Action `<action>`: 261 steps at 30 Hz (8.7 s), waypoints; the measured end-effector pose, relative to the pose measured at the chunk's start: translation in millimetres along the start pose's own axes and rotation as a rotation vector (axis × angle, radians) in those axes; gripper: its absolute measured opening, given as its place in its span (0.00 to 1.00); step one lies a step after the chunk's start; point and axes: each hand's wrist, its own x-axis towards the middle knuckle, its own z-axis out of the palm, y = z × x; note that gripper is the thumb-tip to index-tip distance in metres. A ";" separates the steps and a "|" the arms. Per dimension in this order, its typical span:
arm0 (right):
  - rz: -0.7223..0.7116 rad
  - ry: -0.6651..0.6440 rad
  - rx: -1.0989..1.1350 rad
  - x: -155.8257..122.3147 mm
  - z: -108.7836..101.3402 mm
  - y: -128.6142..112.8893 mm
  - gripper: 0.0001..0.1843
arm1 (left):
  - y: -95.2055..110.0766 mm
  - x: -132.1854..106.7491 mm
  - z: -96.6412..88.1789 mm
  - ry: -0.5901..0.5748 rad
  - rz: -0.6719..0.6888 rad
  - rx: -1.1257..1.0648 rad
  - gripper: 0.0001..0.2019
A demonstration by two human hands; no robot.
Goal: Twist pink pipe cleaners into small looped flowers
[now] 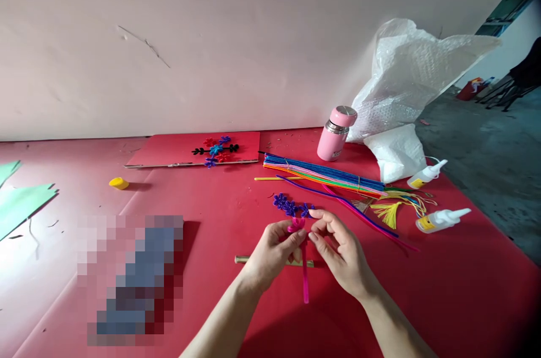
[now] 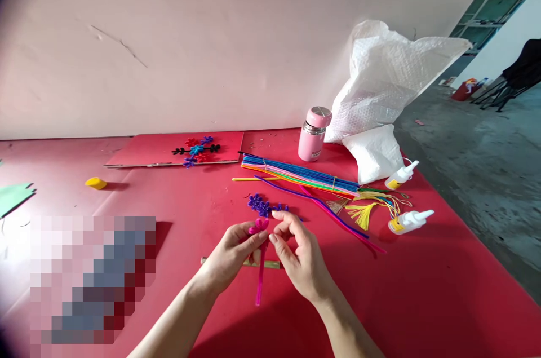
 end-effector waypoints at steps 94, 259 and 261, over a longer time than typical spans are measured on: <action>0.122 0.102 0.192 -11.0 33.7 3.7 0.18 | -24.3 -1.5 -3.6 0.100 0.059 -0.207 0.09; 0.228 0.062 0.291 -1.9 19.7 -3.0 0.27 | -23.5 -8.9 1.8 0.179 0.078 -0.262 0.06; 0.225 0.066 0.331 -2.4 22.0 -0.6 0.26 | -24.7 -9.0 1.0 0.131 0.071 -0.321 0.05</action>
